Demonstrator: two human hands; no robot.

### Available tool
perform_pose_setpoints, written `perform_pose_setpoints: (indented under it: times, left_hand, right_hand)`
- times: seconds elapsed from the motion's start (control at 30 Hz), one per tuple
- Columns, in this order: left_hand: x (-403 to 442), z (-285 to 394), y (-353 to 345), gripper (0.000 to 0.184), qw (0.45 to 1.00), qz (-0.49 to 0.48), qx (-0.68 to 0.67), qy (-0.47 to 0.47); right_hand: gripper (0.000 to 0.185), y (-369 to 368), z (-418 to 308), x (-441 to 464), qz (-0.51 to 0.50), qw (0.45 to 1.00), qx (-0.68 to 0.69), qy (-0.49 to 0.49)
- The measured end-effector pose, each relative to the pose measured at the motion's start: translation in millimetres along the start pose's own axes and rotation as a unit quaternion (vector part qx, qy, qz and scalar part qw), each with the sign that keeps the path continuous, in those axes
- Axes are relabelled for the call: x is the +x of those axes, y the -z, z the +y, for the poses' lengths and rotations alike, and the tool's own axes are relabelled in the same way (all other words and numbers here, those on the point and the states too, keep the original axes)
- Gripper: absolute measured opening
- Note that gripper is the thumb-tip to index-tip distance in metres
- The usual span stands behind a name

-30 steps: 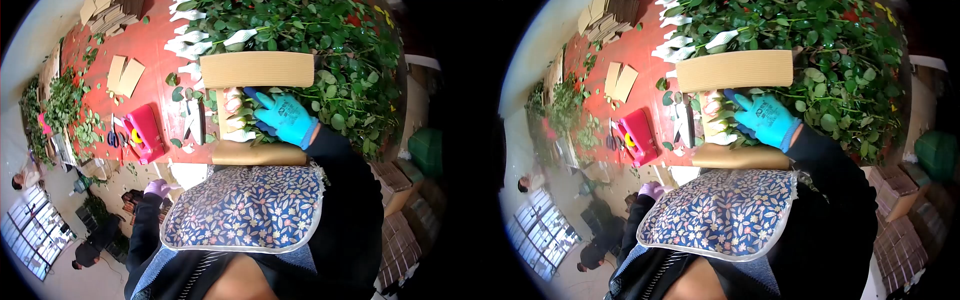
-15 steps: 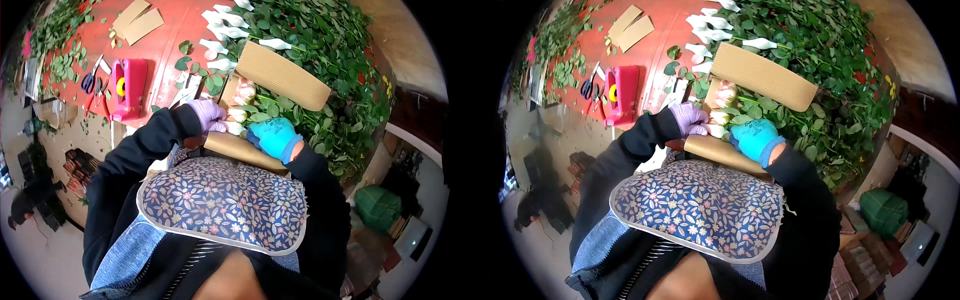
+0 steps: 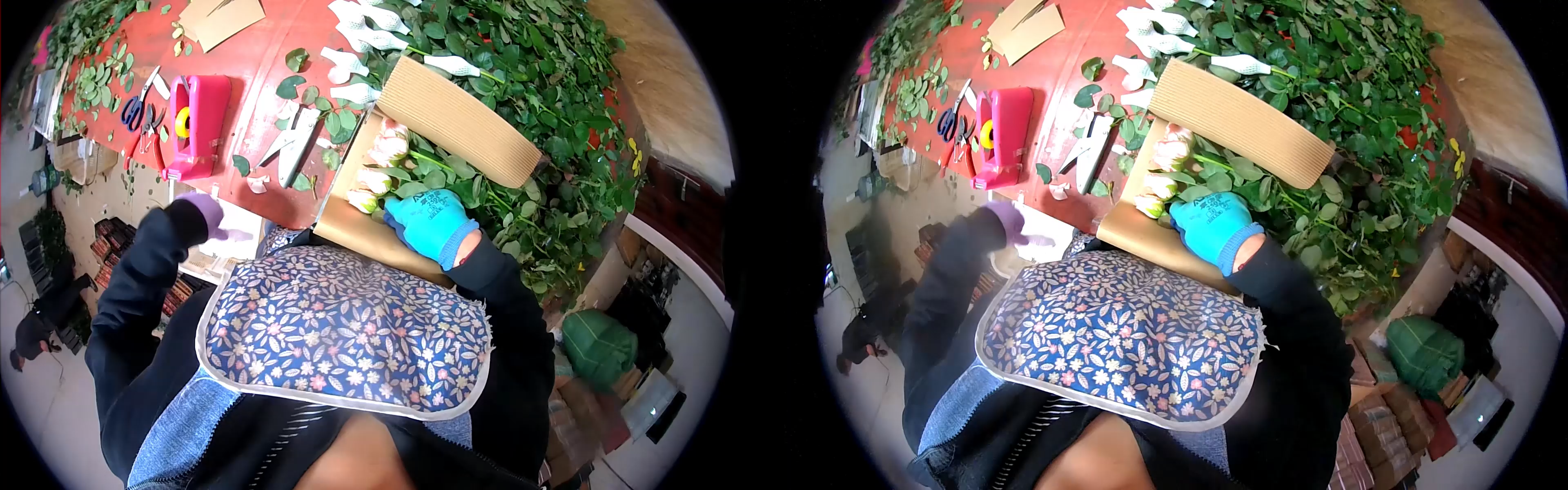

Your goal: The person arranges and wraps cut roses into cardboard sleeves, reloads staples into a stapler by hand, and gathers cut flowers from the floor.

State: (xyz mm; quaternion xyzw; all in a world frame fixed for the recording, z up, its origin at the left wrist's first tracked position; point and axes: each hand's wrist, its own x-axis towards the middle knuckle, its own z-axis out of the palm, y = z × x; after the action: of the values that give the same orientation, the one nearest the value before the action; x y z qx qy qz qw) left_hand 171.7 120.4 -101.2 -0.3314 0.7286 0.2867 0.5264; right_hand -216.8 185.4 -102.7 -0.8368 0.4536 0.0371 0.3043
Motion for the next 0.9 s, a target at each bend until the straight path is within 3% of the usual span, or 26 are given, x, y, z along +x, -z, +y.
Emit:
perform_pose_setpoints:
  times: [0.03, 0.1, 0.13, 0.17, 0.2, 0.23, 0.27, 0.3, 0.37, 0.43, 0.5, 0.63, 0.7, 0.77, 0.83, 0.87, 0.9]
  left_hand:
    - [0, 0, -8, 0.039, 0.998, -0.042, 0.031, 0.047]
    - [8, 10, -9, 0.026, 0.992, 0.086, 0.061, 0.063]
    - [19, 15, -4, 0.027, 0.953, 0.301, 0.009, -0.015]
    - [5, 36, 38, 0.033, 0.917, 0.380, -0.032, -0.122]
    - [-8, 60, 73, 0.033, 0.829, 0.468, -0.114, -0.283]
    - [-4, 73, 89, 0.036, 0.810, 0.428, -0.128, -0.381]
    - [24, 81, 85, 0.037, 0.754, 0.460, -0.106, -0.456]
    - [27, 89, 94, 0.038, 0.769, 0.396, -0.133, -0.485]
    - [42, 94, 97, 0.036, 0.798, 0.342, -0.138, -0.477]
    - [45, 94, 100, 0.036, 0.800, 0.357, -0.134, -0.463]
    - [41, 100, 109, 0.036, 0.883, 0.234, -0.135, -0.384]
    - [43, 101, 103, 0.031, 0.865, 0.248, -0.178, -0.399]
    - [46, 99, 100, 0.027, 0.851, 0.259, -0.200, -0.410]
    - [46, 99, 100, 0.026, 0.844, 0.265, -0.215, -0.414]
    - [44, 98, 104, 0.014, 0.819, 0.390, -0.068, -0.416]
    - [49, 99, 103, 0.014, 0.817, 0.389, -0.069, -0.419]
    - [59, 103, 100, 0.010, 0.770, 0.462, -0.090, -0.432]
  right_hand:
    - [0.012, 0, 1, 3, 0.006, 1.000, -0.021, 0.019]
    - [0.010, 2, 0, 5, -0.003, 0.999, -0.030, 0.027]
    - [0.011, 5, -1, 5, -0.020, 0.999, -0.026, 0.022]
    - [0.011, 10, -2, 5, -0.039, 0.999, -0.028, 0.018]
    - [0.011, 11, -2, 6, -0.046, 0.998, -0.041, 0.024]
    - [0.012, 10, -3, 6, -0.041, 0.998, -0.042, 0.021]
    - [0.013, 9, -2, 6, -0.037, 0.998, -0.045, 0.022]
    - [0.014, 11, -1, 8, -0.063, 0.997, -0.032, 0.019]
    - [0.015, 12, -1, 8, -0.019, 0.999, -0.011, 0.036]
    - [0.017, 21, -6, 3, -0.010, 1.000, 0.000, 0.017]
    - [0.018, 33, -16, -3, 0.074, 0.997, 0.027, 0.010]
    - [0.017, 28, -16, 3, 0.097, 0.992, -0.072, -0.047]
    - [0.016, 9, -7, 13, -0.018, 0.986, -0.163, -0.033]
    - [0.018, 0, 2, 13, -0.005, 0.983, -0.182, -0.007]
    - [0.017, 0, 2, 11, 0.010, 0.977, -0.210, 0.020]
    - [0.017, -1, 2, 12, 0.008, 0.977, -0.210, 0.017]
    - [0.017, -2, 2, 12, 0.026, 0.979, -0.200, 0.019]
